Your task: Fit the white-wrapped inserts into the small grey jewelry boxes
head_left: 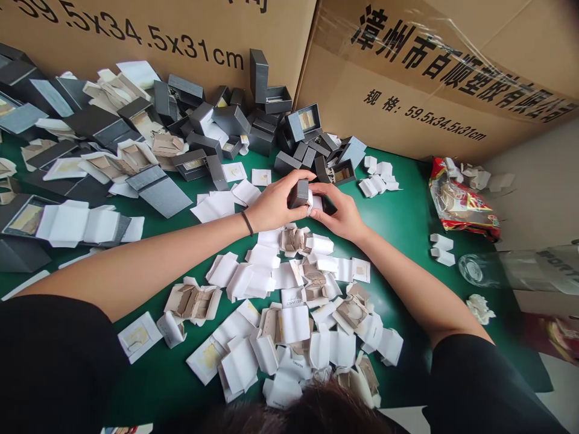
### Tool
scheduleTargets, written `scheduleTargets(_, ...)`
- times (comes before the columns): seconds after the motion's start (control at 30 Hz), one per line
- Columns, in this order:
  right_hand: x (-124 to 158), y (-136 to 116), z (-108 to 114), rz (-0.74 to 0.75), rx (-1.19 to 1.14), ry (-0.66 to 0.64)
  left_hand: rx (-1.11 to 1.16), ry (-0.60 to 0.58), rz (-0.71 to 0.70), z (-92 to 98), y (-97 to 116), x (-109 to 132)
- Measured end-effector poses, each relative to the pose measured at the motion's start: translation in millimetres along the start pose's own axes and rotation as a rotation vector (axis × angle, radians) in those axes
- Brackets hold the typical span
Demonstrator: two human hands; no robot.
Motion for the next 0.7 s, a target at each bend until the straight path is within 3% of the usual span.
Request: scheduleTargets(0.7, -3.2, -1.8, -6.2, 0.187, 0.208, 0.135, -0.049, 0.092, -0.032, -3.4, -6.3, 2.1)
Point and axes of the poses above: each hand's wrist, its own x-axis away from the middle knuckle, its own z-axis out of the back of the hand, y = z × x, the point moved 2 cm from there along -x, towards the middle knuckle, and after that the axes turned 4 degrees about y, right-handed, at the moved point
